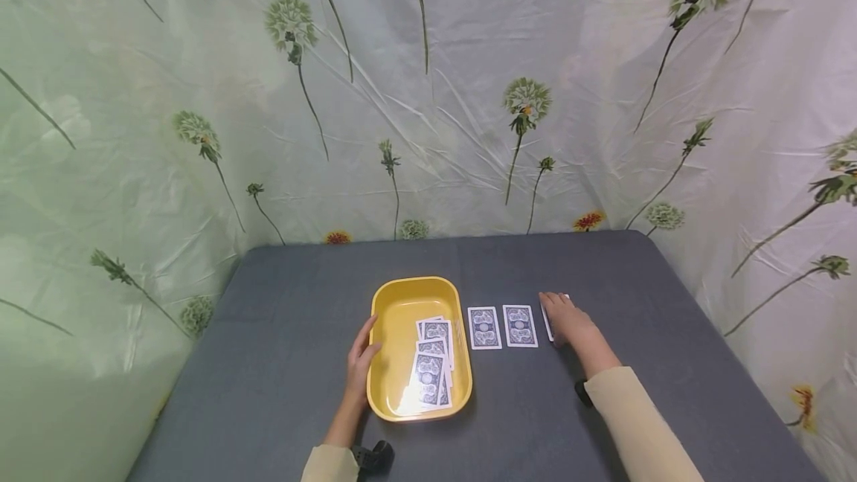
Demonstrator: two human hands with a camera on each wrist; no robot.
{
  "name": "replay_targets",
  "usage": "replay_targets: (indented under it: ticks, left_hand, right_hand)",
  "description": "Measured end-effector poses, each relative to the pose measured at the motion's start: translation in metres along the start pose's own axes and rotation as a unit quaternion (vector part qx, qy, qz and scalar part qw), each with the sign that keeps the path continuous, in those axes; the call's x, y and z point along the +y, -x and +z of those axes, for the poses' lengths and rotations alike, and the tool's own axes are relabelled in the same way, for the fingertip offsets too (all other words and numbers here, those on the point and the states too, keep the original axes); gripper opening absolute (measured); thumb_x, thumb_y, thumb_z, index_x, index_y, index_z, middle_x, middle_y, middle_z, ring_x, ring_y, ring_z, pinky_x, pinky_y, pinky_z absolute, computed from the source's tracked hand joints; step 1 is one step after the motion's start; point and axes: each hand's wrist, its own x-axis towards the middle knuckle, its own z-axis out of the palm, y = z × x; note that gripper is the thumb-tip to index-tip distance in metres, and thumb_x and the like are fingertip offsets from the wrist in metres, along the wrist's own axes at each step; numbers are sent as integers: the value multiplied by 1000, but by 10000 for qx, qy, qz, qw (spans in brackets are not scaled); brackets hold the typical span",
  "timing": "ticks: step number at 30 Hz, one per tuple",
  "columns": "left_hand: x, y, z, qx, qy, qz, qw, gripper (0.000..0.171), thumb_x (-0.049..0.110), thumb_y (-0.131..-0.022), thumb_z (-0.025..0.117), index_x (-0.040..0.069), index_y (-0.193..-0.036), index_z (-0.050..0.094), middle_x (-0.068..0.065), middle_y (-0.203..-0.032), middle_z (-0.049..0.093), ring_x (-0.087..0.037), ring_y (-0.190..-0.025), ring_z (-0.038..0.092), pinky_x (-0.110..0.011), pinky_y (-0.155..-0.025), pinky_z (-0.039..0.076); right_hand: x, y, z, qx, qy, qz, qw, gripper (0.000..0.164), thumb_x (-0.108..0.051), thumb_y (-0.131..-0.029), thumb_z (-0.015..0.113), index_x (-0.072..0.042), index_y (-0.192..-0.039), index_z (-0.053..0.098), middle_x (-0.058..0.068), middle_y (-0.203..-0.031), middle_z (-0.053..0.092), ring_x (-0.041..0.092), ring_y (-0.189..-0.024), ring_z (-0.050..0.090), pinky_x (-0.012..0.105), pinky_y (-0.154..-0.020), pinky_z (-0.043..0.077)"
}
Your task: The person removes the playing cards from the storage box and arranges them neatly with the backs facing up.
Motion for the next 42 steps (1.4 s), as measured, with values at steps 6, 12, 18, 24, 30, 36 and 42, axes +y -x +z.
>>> replay_targets:
  ticks: [6,12,18,24,30,36,42]
  left_hand:
    - [0,0,0,-27,54,-32,10000,49,2,-87,43,10,-135,43,-11,-146,33,-28,-133,33,-9,-92,32]
    - [-1,0,0,-32,112,50,9999,49,1,-86,43,8,-135,43,-14,-145,35,-30,-131,35,-9,-90,33]
    - [0,-1,-1,-75,106,67,9999,49,0,-86,43,6,-135,42,-14,-145,33,-30,-131,34,-17,-97,33]
    - [0,-1,-1,-86,97,76,9999,49,1,-86,44,6,-135,42,-14,-145,33,-29,-132,33,-15,-97,33]
    - [-1,-1,0,-67,28,63,10000,49,1,-86,43,7,-135,43,-14,-145,35,-29,-131,35,-10,-92,33]
    - [-2,0,-1,-54,37,19,10000,48,2,-87,43,8,-135,43,-13,-145,34,-29,-131,35,-10,-92,33]
    - [-1,0,-1,-80,4,11,10000,48,3,-87,43,8,-135,43,-13,-146,33,-29,-132,33,-14,-95,33]
  right_hand:
    - [-21,7,-10,-392,40,220,9990,91,3,-54,80,9,-131,33,29,-133,34,46,-125,29,61,-90,36]
    - [-30,12,-18,-738,243,460,9959,86,-2,-63,78,7,-134,31,28,-137,32,45,-126,29,63,-94,30]
    - [-46,15,-24,-703,472,348,9958,79,5,-66,72,5,-134,32,27,-139,31,45,-129,27,61,-100,23]
    - [-95,14,-34,1033,1063,-332,9884,42,8,-83,50,0,-124,50,18,-127,50,35,-120,44,52,-96,35]
    - [-151,9,-31,2509,937,-851,9597,37,-6,-77,66,-8,-114,60,10,-109,62,27,-103,58,45,-82,46]
    - [-188,7,-13,2660,454,-1419,9524,32,-12,-78,67,-6,-109,62,9,-102,63,25,-91,61,39,-74,49]
    - [-206,9,8,1113,326,-1724,9782,55,-30,-78,69,-7,-125,52,10,-124,55,25,-114,53,39,-95,42]
